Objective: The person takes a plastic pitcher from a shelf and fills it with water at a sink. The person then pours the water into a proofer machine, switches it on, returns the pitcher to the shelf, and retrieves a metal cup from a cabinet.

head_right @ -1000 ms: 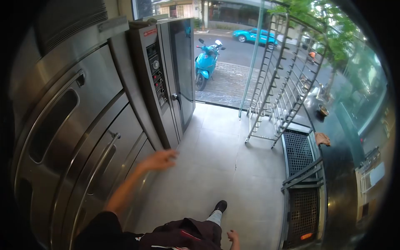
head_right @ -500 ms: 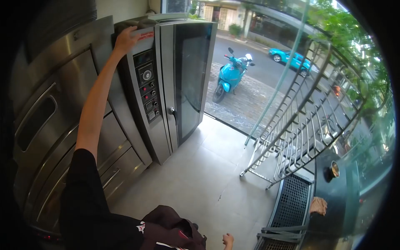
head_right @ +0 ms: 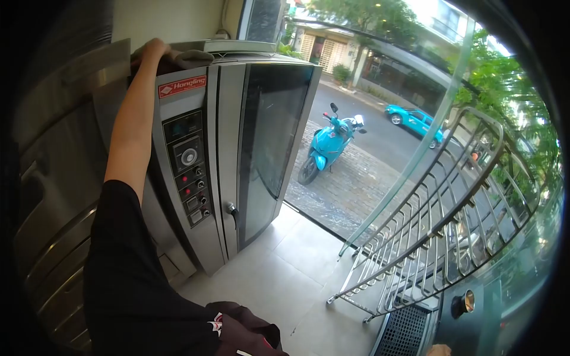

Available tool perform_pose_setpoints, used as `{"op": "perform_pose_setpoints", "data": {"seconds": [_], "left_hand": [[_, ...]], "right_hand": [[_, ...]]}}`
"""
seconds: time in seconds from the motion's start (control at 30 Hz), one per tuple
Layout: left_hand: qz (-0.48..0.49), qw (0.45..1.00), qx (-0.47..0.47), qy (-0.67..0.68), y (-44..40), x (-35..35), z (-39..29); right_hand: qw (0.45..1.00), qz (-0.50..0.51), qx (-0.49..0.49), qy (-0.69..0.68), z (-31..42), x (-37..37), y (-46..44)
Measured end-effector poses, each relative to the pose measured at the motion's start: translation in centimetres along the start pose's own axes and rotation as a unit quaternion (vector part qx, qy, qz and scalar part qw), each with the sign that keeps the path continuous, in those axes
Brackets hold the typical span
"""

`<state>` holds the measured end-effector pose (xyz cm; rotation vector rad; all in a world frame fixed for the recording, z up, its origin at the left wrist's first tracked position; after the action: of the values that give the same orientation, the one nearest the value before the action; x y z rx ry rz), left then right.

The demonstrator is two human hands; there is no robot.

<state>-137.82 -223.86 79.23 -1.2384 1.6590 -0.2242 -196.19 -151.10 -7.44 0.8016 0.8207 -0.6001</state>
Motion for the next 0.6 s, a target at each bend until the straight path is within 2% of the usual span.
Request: {"op": "perform_pose_setpoints", "data": {"seconds": [0.17, 0.23, 0.33, 0.43, 0.6], "left_hand": [[0.096, 0.992, 0.015, -0.085, -3.1, 1.2, 0.7], [0.086, 0.991, 0.016, -0.099, -3.6, 1.3, 0.9], [0.029, 0.988, 0.006, -0.151, 0.4, -1.8, -0.6], [0.008, 0.997, -0.019, -0.081, 0.2, -1.5, -0.7], [0.013, 0.997, -0.035, -0.070, 0.7, -3.2, -1.7]], "right_hand": [[0.998, 0.022, -0.056, -0.003, 8.6, 0.6, -4.7], [0.997, 0.029, -0.072, -0.001, 11.2, 0.4, -6.4], [0.995, 0.036, -0.091, 0.000, 14.1, -0.2, -8.6], [0.994, 0.043, -0.103, -0.001, 16.3, -0.5, -10.0], [0.992, 0.054, -0.115, 0.005, 18.3, -0.4, -11.1]]}}
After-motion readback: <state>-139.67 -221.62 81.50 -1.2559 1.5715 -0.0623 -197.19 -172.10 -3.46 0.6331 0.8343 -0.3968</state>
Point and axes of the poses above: each hand's wrist, its own y-axis away from the middle knuckle, its own x-axis out of the palm, z = x × y, the point moved 3 cm from there along -y, towards the middle knuckle, and after that the axes turned 14 degrees about -z, right-handed, at the moved point
